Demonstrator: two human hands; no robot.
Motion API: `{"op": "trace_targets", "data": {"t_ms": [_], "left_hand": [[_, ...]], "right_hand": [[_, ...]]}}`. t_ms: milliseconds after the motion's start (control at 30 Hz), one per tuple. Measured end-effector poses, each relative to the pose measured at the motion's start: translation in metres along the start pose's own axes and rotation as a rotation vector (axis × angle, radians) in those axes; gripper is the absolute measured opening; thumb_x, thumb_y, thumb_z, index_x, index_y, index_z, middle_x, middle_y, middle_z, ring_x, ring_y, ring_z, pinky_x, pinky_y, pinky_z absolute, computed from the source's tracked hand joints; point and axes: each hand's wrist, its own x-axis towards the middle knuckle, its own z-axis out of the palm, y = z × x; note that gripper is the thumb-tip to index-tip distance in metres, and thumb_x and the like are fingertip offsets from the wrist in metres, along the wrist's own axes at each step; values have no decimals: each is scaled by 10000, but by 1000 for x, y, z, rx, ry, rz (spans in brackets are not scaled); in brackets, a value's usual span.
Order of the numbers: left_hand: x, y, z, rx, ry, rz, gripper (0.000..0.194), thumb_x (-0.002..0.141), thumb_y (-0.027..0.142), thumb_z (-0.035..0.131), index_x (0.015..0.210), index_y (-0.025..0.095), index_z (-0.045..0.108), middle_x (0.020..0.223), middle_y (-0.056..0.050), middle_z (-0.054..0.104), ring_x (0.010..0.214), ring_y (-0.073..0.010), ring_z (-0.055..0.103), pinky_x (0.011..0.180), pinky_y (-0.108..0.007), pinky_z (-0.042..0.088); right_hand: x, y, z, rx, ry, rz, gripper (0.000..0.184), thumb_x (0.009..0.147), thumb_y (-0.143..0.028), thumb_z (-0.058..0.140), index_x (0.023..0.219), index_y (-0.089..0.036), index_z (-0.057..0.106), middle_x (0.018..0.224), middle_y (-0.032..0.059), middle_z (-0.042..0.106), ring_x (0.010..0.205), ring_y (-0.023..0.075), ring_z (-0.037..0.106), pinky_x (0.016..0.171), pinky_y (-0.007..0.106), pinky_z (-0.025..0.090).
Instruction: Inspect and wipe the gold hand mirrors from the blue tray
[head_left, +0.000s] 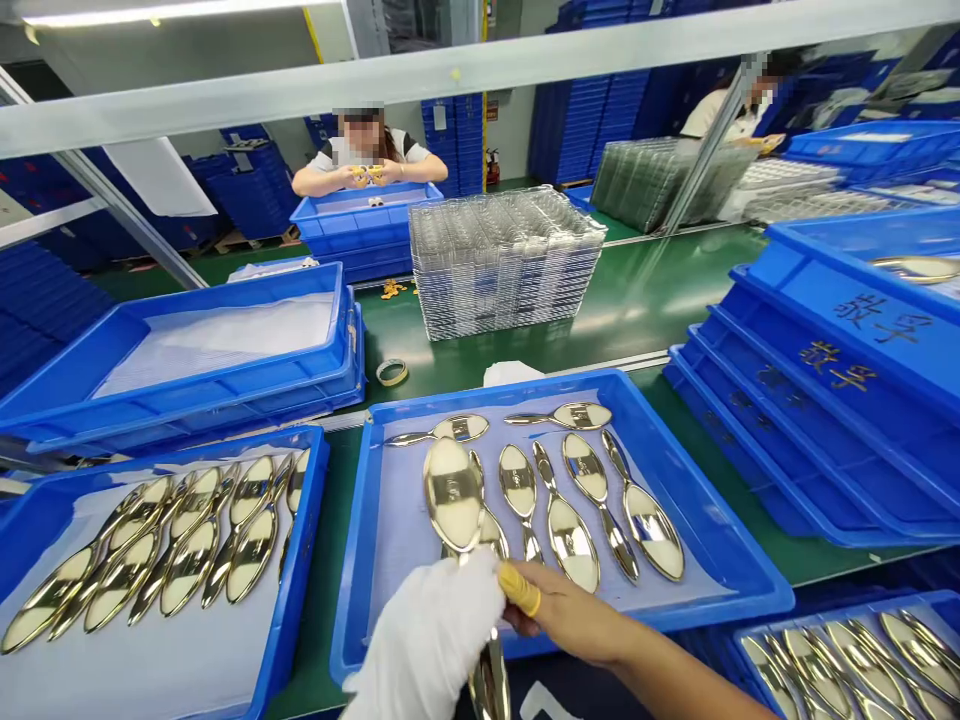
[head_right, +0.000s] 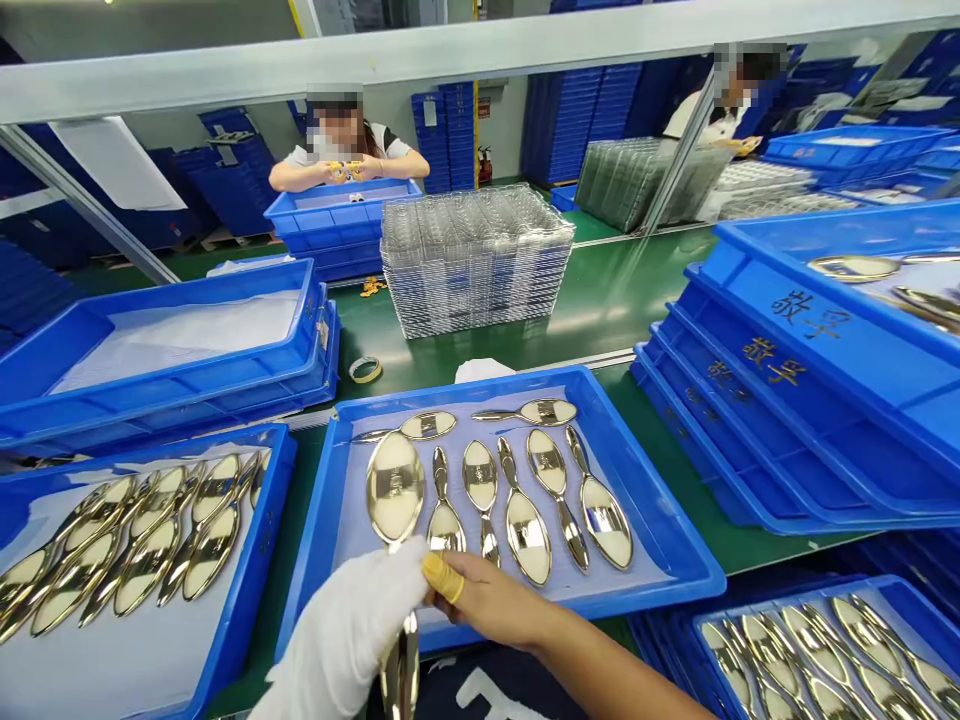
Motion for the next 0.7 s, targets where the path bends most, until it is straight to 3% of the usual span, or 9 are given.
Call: {"op": "trace_targets", "data": {"t_ms": [167, 233, 333, 400, 500, 567, 600, 667, 700], "left_hand": [[9, 22, -2, 6, -254, 148, 372, 948, 309, 489, 1255, 314, 699, 1261, -70, 715, 1186, -299, 650, 1065, -472, 501], [12, 36, -3, 21, -321, 197, 372, 981, 306, 445, 1255, 305, 696, 1265, -68, 717, 1186, -283, 661, 1056, -446, 512], [11, 47, 0, 122, -397, 295, 373, 1005, 351, 431, 1236, 267, 710, 1208, -116, 734, 1119, -334, 697, 988, -511, 551], [5, 43, 7, 146, -356, 400, 358, 1009, 330, 447, 1270, 282, 686, 1215, -111, 730, 1094, -317, 711, 954, -487, 576], [-7, 27, 21, -37, -88, 458, 356, 973, 279, 553, 1308, 344, 655, 1312, -64, 692, 1172, -242, 675, 1024, -381, 546], [-11, 24, 32, -215, 78, 317, 380, 1002, 318, 497, 1365, 287, 607, 1332, -103, 676, 1208, -236, 650, 1046, -381, 529], [-10, 27, 37, -364, 103, 184, 411, 1019, 388, 441, 1365, 229, 595, 1286, -140, 693, 1161, -246, 674, 994, -390, 561], [-3, 40, 45, -737, 15, -140, 563, 974, 592, 426, 1246, 148, 639, 1060, -162, 752, 892, -256, 748, 744, -370, 627], [3, 49, 47, -900, -73, -296, 664, 895, 714, 469, 1092, 120, 691, 874, -142, 758, 686, -233, 736, 576, -324, 603]], "right_hand": [[5, -22, 9, 40, 9, -55, 595, 650, -775, 735, 666, -189, 632, 707, -27, 531, 699, 138, 458, 690, 262, 410], [1, -26, 6, 52, 19, -58, 554, 651, -721, 773, 633, -186, 631, 675, -32, 527, 677, 132, 446, 679, 257, 399], [-3, -23, 0, 78, 95, -11, 516, 642, -683, 795, 621, -193, 634, 614, -46, 504, 594, 117, 398, 629, 257, 383], [-5, -20, -5, 64, 147, -18, 509, 655, -673, 787, 630, -188, 639, 609, -42, 514, 573, 112, 380, 601, 259, 366], [-6, -23, -16, -2, 147, -100, 546, 672, -697, 758, 595, -177, 610, 573, -51, 452, 549, 96, 312, 539, 244, 301], [-7, -30, -23, -68, 138, -133, 559, 690, -705, 740, 575, -179, 585, 559, -62, 393, 543, 92, 276, 513, 238, 269], [-7, -34, -25, -109, 136, -134, 553, 701, -700, 735, 580, -181, 588, 565, -59, 396, 549, 95, 292, 517, 239, 280], [-5, -41, -28, -192, 135, -134, 529, 722, -693, 723, 621, -183, 625, 611, -34, 479, 595, 122, 392, 574, 255, 362], [-4, -43, -28, -239, 148, -150, 517, 728, -694, 716, 652, -186, 651, 663, -12, 542, 649, 150, 456, 632, 279, 415]]}}
